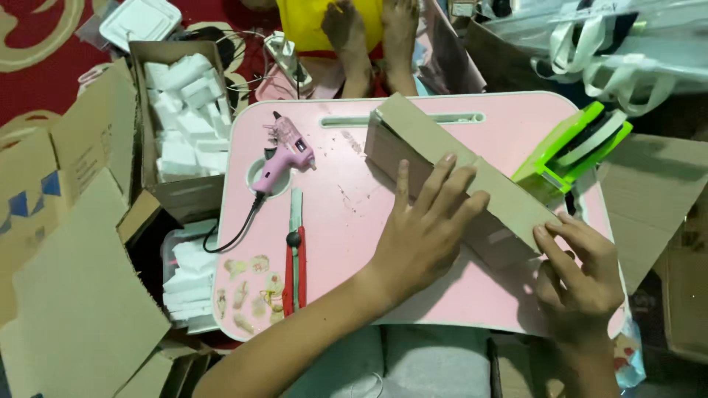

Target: The person assembles a small cardboard box on a pink table. They use a green tape dispenser to secure the flaps and a pink hot glue gun to apply adhesive to the edges, pressing the cardboard pieces together to form the structure.

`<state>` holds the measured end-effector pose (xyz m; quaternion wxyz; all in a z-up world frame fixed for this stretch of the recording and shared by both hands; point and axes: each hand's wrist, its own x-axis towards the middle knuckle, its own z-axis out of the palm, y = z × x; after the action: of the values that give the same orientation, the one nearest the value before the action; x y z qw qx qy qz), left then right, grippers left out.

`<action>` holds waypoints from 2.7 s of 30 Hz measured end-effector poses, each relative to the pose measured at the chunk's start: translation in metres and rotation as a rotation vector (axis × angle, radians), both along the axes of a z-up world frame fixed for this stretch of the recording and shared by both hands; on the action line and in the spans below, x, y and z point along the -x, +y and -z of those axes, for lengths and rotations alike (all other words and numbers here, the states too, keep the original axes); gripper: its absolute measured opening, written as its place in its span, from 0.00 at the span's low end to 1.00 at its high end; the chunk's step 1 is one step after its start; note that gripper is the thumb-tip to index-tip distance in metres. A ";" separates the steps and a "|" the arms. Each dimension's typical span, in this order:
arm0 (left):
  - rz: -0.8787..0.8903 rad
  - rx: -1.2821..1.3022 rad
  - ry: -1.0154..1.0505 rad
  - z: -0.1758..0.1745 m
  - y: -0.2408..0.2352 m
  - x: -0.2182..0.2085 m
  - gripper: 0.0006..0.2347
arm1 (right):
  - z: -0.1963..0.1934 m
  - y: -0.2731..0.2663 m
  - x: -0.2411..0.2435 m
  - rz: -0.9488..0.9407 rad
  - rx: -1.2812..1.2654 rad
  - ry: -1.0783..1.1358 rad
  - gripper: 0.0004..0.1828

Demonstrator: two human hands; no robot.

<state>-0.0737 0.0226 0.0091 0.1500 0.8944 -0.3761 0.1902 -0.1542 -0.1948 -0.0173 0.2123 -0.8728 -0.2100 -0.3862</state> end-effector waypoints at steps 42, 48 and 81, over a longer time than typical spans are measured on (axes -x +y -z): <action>-0.053 -0.105 0.174 0.093 -0.031 0.011 0.29 | -0.136 0.081 -0.012 -0.316 -0.266 0.742 0.30; 0.165 0.183 -0.243 0.036 -0.014 0.021 0.25 | -0.158 -0.015 0.009 0.573 0.142 1.076 0.28; 0.163 0.181 -0.250 0.033 -0.015 0.023 0.24 | -0.124 -0.012 0.005 0.431 0.704 0.937 0.41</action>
<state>-0.0969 0.0080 -0.0238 0.1967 0.8132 -0.4443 0.3202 -0.1592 -0.2071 0.1067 -0.1013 -0.9898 -0.0285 0.0959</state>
